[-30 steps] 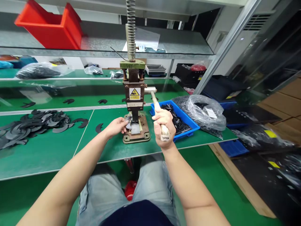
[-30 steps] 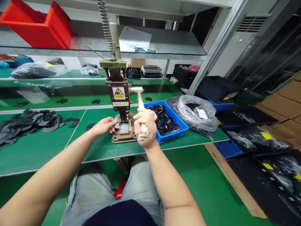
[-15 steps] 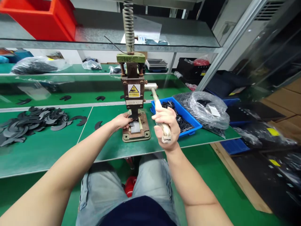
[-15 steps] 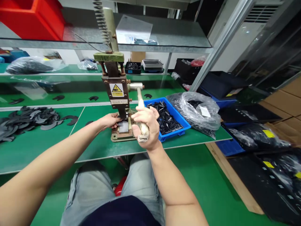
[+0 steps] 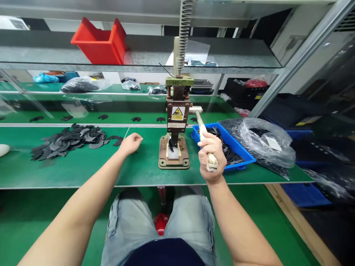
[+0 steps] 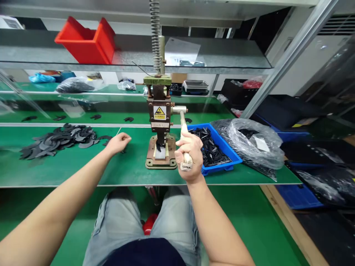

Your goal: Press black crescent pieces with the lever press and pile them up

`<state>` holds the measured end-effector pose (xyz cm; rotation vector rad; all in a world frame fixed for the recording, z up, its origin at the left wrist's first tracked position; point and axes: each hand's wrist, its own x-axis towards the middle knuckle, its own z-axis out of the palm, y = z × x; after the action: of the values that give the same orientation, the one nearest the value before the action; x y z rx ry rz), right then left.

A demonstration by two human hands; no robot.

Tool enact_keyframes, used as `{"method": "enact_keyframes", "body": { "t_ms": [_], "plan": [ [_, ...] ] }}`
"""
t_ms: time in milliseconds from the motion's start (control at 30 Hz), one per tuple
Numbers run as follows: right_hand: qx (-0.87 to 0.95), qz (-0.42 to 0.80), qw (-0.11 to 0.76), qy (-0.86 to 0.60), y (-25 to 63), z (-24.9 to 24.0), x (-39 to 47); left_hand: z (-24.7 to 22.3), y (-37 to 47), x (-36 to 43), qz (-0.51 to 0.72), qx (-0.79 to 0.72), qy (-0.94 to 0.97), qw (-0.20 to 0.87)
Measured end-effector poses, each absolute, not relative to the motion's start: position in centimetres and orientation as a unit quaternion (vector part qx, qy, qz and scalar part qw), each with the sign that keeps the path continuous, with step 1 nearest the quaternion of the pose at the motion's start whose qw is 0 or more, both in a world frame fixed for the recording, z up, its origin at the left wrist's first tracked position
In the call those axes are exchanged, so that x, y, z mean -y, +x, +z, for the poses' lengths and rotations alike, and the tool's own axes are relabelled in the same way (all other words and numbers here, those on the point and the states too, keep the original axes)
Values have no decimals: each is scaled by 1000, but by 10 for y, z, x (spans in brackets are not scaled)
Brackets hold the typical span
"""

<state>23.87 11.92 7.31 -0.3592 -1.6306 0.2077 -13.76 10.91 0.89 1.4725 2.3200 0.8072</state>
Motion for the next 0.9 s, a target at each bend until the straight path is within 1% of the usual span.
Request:
{"method": "enact_keyframes", "body": {
  "t_ms": [133,267,333,500,667,800,900],
  "plan": [
    [702,96,688,-159,233,71,-120,-9,-184,-92,221,-841,481,111],
    [691,97,697,-166,230,70,-120,-31,-182,-93,136,-834,531,69],
    [694,93,693,-170,231,70,-120,-37,-177,-97,124,-828,543,67],
    [705,88,682,-174,233,70,-119,-30,-174,-102,112,-828,546,61],
    [705,94,683,-167,234,69,-119,-18,-184,-97,86,-830,550,24],
    [705,97,681,-174,233,69,-118,-22,-195,-87,60,-805,590,-16],
    [701,98,684,-175,233,69,-118,-25,-203,-83,36,-791,610,-22]
  ]
}}
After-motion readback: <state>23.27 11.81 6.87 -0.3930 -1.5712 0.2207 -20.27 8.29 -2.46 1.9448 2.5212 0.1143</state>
